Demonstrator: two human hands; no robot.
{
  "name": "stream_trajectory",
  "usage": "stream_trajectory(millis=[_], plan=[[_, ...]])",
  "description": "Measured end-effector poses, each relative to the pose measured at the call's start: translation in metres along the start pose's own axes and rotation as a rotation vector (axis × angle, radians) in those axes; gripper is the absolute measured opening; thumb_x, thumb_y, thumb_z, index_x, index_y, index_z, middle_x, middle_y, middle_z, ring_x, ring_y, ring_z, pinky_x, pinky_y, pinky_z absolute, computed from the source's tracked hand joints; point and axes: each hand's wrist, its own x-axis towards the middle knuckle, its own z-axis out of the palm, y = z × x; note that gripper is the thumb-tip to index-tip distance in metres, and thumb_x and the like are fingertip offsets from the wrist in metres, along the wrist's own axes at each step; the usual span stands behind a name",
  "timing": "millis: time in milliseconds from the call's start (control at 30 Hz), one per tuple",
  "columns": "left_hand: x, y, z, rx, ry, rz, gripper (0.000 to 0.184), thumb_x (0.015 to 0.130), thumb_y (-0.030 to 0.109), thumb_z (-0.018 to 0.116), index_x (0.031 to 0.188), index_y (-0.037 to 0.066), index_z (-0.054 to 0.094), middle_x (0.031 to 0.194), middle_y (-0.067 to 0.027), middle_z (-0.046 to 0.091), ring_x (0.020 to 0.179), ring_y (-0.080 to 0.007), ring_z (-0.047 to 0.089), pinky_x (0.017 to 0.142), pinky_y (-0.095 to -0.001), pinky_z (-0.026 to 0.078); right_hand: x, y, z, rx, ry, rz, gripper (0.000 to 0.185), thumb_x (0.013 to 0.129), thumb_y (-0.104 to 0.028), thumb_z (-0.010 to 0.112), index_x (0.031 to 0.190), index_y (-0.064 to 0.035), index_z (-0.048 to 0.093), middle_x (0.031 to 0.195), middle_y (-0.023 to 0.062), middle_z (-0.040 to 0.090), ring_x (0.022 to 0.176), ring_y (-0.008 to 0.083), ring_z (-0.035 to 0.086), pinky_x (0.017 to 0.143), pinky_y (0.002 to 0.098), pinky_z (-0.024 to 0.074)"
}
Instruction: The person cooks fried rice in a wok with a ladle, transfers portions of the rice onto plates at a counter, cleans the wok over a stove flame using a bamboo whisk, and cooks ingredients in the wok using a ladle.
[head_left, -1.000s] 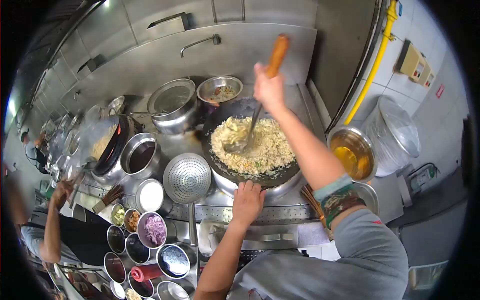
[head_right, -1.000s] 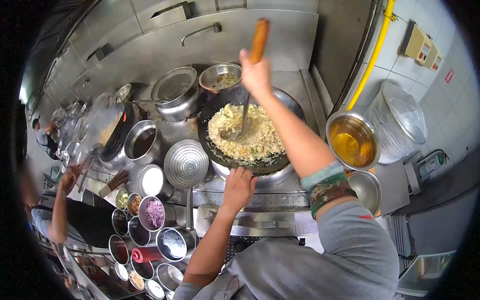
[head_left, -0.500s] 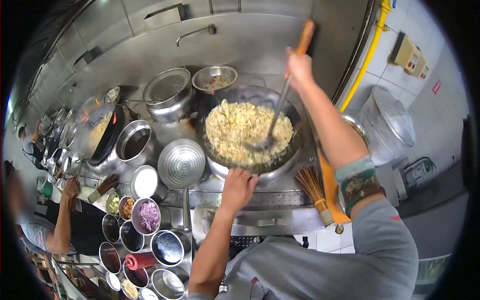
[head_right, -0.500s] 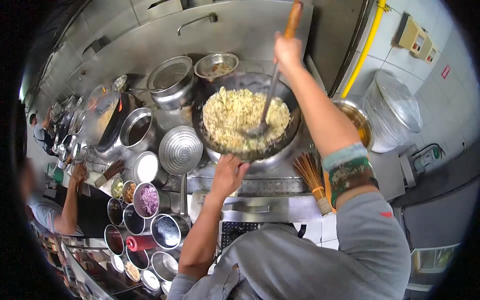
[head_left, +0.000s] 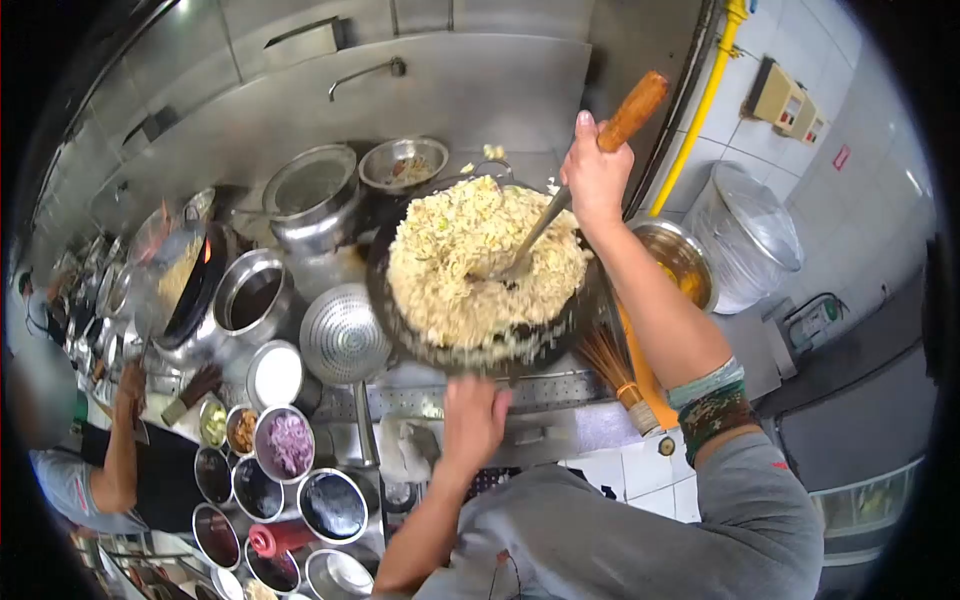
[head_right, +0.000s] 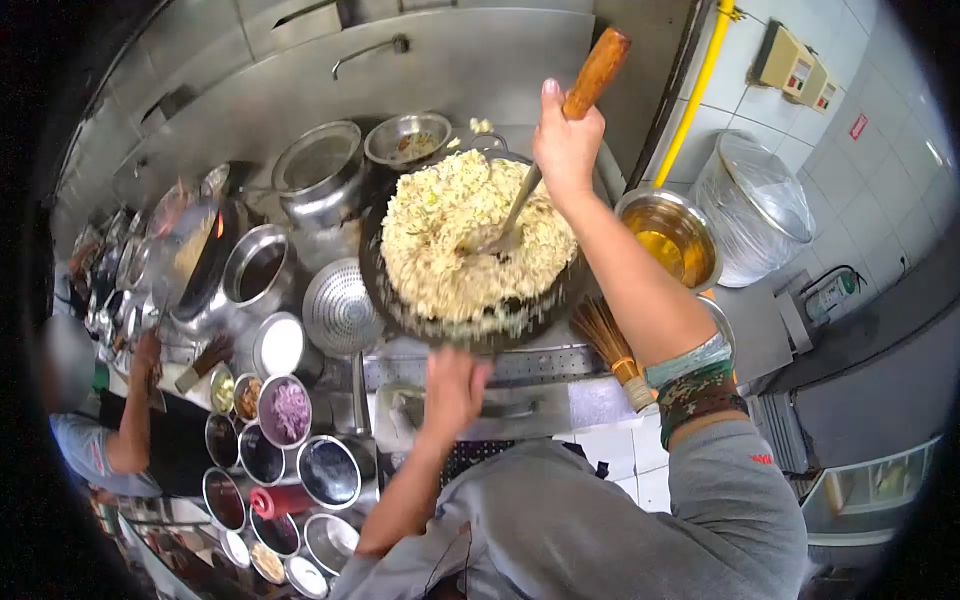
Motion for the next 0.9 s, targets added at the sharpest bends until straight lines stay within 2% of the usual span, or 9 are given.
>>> stream_trajectory(millis=[167,267,333,433,467,533,767,800,900], plan=[[0.063,-0.035,0.035,0.001,-0.052,-0.047,0.015,0.079,0.016,0.066,0.083,0.004,0.058,0.087,-0.0128,0.053,0.085,-0.0348,0.05,0.072,-0.0449,0.042,0.02,-0.008,0.013,-0.128,-0.047,0.009,0.029,0.09,-0.025,0.063,0.077,-0.0095,0.042,0.054,-0.0025,0.038,0.038,0.0082,0.034,0.034,0.0269,0.03],[0.041,-0.021,0.008,-0.024,0.101,0.038,0.033,0.078,0.012,0.068,0.108,0.002,0.058,0.112,-0.0176,0.055,0.105,-0.0389,0.051,0.088,-0.0454,0.043,0.016,-0.054,0.014,0.008,-0.061,0.106,0.029,0.089,-0.025,0.063,0.074,-0.0104,0.044,0.055,-0.0021,0.042,0.038,0.0084,0.036,0.034,0.0266,0.03],[0.0,-0.012,-0.029,0.024,0.045,-0.133,0.048,0.078,0.012,0.068,0.121,0.0,0.052,0.122,-0.0229,0.05,0.116,-0.0407,0.046,0.096,-0.0461,0.039,0.018,-0.069,0.006,0.143,-0.105,0.081,0.032,0.089,-0.025,0.063,0.068,-0.0112,0.043,0.053,-0.0013,0.043,0.038,0.0078,0.038,0.035,0.0259,0.0297],[-0.061,-0.031,-0.041,0.093,0.042,-0.339,0.052,0.078,0.013,0.068,0.124,-0.004,0.048,0.123,-0.0268,0.048,0.118,-0.0425,0.044,0.098,-0.047,0.037,0.012,-0.029,0.006,0.026,0.021,0.065,0.033,0.088,-0.026,0.064,0.067,-0.0081,0.046,0.052,-0.0001,0.045,0.042,0.0097,0.044,0.039,0.0283,0.0347],[-0.072,-0.034,-0.041,0.129,0.066,-0.433,0.055,0.079,0.013,0.068,0.126,-0.005,0.045,0.125,-0.0279,0.047,0.119,-0.0435,0.043,0.1,-0.0462,0.036,0.006,0.031,0.011,-0.265,0.023,-0.073,0.036,0.087,-0.028,0.066,0.065,-0.0049,0.049,0.054,0.0018,0.05,0.048,0.0122,0.05,0.047,0.0317,0.0397],[-0.087,-0.045,-0.037,0.175,0.08,-0.522,0.058,0.08,0.013,0.067,0.128,-0.006,0.042,0.127,-0.0291,0.045,0.12,-0.0445,0.043,0.102,-0.0453,0.035,0.0,0.099,0.032,-0.127,-0.102,-0.045,0.038,0.087,-0.031,0.065,0.063,-0.0052,0.051,0.052,0.0011,0.05,0.048,0.0123,0.05,0.048,0.0334,0.0407],[-0.108,-0.074,-0.038,0.026,0.082,-0.828,0.073,0.074,0.023,0.075,0.127,-0.014,0.04,0.125,-0.033,0.046,0.118,-0.0424,0.046,0.101,-0.042,0.037,0.081,0.011,0.023,-0.055,-0.431,0.19,0.036,0.089,-0.028,0.062,0.063,-0.0089,0.045,0.049,-0.0015,0.045,0.039,0.0127,0.044,0.04,0.0301,0.0363],[-0.106,-0.077,-0.039,-0.044,0.01,-0.962,0.072,0.073,0.024,0.076,0.126,-0.013,0.043,0.122,-0.0314,0.05,0.115,-0.0403,0.05,0.097,-0.0409,0.04,0.064,0.023,0.017,-0.093,-0.28,0.181,0.035,0.091,-0.025,0.06,0.066,-0.0134,0.039,0.048,-0.0052,0.034,0.035,0.0078,0.033,0.032,0.026,0.0244],[-0.114,-0.092,-0.027,0.002,-0.078,-0.992,0.074,0.069,0.028,0.079,0.121,-0.012,0.048,0.114,-0.0297,0.057,0.107,-0.0383,0.057,0.091,-0.0393,0.045,0.0,0.084,-0.016,0.184,-0.084,0.115,0.031,0.095,-0.026,0.054,0.073,-0.0125,0.037,0.049,-0.0029,0.034,0.035,0.0085,0.032,0.032,0.0256,0.0267]])
